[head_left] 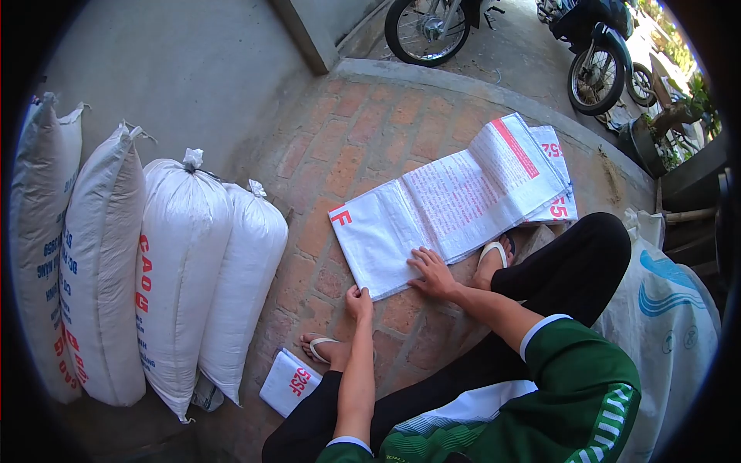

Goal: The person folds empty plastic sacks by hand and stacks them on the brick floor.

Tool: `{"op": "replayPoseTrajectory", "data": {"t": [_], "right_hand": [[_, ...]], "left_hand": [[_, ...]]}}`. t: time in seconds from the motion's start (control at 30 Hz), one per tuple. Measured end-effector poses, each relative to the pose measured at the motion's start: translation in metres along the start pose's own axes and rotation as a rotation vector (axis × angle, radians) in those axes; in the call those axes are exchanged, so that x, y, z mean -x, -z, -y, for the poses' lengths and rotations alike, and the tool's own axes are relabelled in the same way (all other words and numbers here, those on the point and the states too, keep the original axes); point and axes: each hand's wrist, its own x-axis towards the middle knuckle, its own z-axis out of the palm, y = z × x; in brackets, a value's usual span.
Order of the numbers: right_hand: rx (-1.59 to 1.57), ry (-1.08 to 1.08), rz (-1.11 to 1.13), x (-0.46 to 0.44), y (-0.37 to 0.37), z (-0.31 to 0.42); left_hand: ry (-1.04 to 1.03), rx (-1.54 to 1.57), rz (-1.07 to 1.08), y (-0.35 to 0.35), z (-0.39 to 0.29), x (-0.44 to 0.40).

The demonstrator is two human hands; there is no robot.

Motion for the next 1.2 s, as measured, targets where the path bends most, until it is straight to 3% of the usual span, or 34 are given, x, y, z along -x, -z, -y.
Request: {"op": "replayPoseTrajectory", "data": {"t": [0.1,0.33,0.77,0.97,1.2], "right_hand": [[0.016,-0.006,0.001,0.000,0.002,0.002],[0.011,0.008,-0.011,0.000,0.004,0.002],[-0.057,0.008,-0.021,0.001,-0.004,-0.007],[-0.255,-0.020,-0.062,-0.021,-0.021,0.009],[-0.578,-0.201,0.060,-0.039,-0.043,0.037]], "left_hand": [[0.053,0.193,0.078,0.002,-0.002,-0.003],[0.333,0.552,0.570,0.031,-0.046,-0.008],[0.277,0.734,0.610,0.022,-0.123,0.012],[0.238,0.837,0.572,0.032,-0.157,0.027],[0.123,0.799,0.613,0.032,-0.179,0.047]]}}
